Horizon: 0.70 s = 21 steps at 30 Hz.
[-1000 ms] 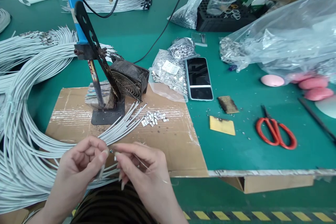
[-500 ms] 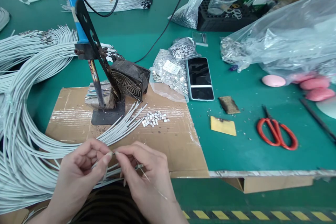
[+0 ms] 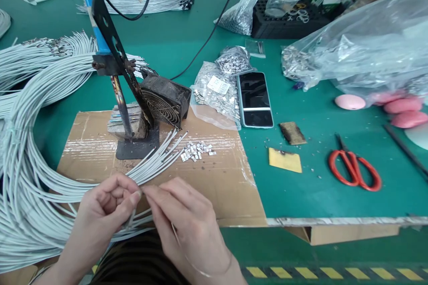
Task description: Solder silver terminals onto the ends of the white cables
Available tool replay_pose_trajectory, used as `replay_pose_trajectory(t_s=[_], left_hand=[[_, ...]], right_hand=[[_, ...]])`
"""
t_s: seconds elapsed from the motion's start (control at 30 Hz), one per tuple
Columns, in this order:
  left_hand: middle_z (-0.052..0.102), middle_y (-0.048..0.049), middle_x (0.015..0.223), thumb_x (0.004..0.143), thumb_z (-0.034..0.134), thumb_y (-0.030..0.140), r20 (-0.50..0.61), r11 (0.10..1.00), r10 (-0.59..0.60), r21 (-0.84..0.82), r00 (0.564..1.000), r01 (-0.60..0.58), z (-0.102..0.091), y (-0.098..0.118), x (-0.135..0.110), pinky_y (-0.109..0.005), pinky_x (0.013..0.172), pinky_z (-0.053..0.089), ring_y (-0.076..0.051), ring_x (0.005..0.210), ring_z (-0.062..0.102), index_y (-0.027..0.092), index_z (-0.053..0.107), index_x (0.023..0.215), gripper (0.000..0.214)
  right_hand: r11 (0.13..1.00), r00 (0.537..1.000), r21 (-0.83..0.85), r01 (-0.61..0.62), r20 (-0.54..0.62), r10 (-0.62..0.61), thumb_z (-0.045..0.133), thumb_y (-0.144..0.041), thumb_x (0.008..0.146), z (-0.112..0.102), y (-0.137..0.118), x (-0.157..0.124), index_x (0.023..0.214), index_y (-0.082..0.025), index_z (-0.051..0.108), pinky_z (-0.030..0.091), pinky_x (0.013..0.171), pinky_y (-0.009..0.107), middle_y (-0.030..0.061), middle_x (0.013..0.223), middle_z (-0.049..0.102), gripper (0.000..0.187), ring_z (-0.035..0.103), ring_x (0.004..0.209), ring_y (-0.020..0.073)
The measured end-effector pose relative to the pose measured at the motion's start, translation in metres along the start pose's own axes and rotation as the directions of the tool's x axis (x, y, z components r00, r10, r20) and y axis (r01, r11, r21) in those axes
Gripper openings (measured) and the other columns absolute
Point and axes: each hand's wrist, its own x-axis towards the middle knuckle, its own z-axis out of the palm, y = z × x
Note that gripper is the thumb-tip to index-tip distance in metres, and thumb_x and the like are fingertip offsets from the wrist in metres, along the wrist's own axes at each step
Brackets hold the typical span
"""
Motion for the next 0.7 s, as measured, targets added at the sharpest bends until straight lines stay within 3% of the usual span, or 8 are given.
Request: replay_pose_trajectory(t_s=[0.13,0.23,0.33,0.5,0.7], left_hand=[[0.052,0.0073,0.052,0.085,0.077,0.027,-0.044,1.000,0.002,0.023,0.999,-0.001,-0.002,-0.002,0.003,-0.016,0.041,0.020,-0.005,0.045,0.032,0.016,0.068,0.075,0.018],[0.052,0.0071,0.052,0.085,0.078,0.027,-0.045,1.000,-0.017,0.006,0.999,0.017,-0.002,-0.001,0.005,-0.016,0.040,0.015,-0.005,0.044,0.029,0.016,0.069,0.075,0.017],[0.050,0.0089,0.052,0.080,0.082,0.025,-0.036,0.999,-0.037,-0.019,0.999,0.036,-0.001,0.006,0.004,-0.017,0.040,0.010,-0.003,0.044,0.024,0.016,0.070,0.073,0.016],[0.072,0.0004,0.075,0.074,0.084,0.022,-0.097,0.997,-0.069,-0.026,0.993,0.067,0.004,0.019,0.000,-0.019,0.042,0.011,-0.001,0.044,0.029,0.016,0.070,0.070,0.016],[0.072,-0.0001,0.076,0.071,0.083,0.020,-0.104,0.999,-0.033,0.021,0.994,0.035,0.005,0.022,0.001,-0.019,0.043,0.016,-0.001,0.045,0.033,0.016,0.071,0.067,0.014]], right_hand=[[0.991,0.986,0.032,-0.130,-0.102,0.132,0.068,-0.007,0.095,0.000,0.001,-0.002,0.112,-0.028,0.083,0.060,0.065,0.022,0.0016,0.087,0.077,0.031,0.072,0.070,0.0136],[0.952,0.938,0.164,-0.259,-0.191,0.289,0.074,-0.014,0.092,0.001,0.004,-0.003,0.096,-0.028,0.084,0.055,0.054,0.020,-0.0020,0.074,0.073,0.018,0.065,0.057,0.0108],[0.881,0.894,0.328,-0.340,-0.177,0.411,0.077,-0.017,0.090,0.005,0.008,-0.002,0.089,-0.027,0.083,0.054,0.052,0.019,-0.0039,0.066,0.070,0.011,0.064,0.052,0.0098],[0.799,0.906,0.505,-0.327,-0.072,0.417,0.076,-0.019,0.092,0.012,0.011,0.001,0.091,-0.026,0.086,0.054,0.049,0.019,0.0008,0.077,0.074,0.011,0.065,0.053,0.0095],[0.827,0.920,0.446,-0.343,-0.019,0.392,0.077,-0.016,0.090,0.012,0.007,0.011,0.091,-0.029,0.088,0.053,0.054,0.020,0.0018,0.078,0.076,0.018,0.063,0.060,0.0112]])
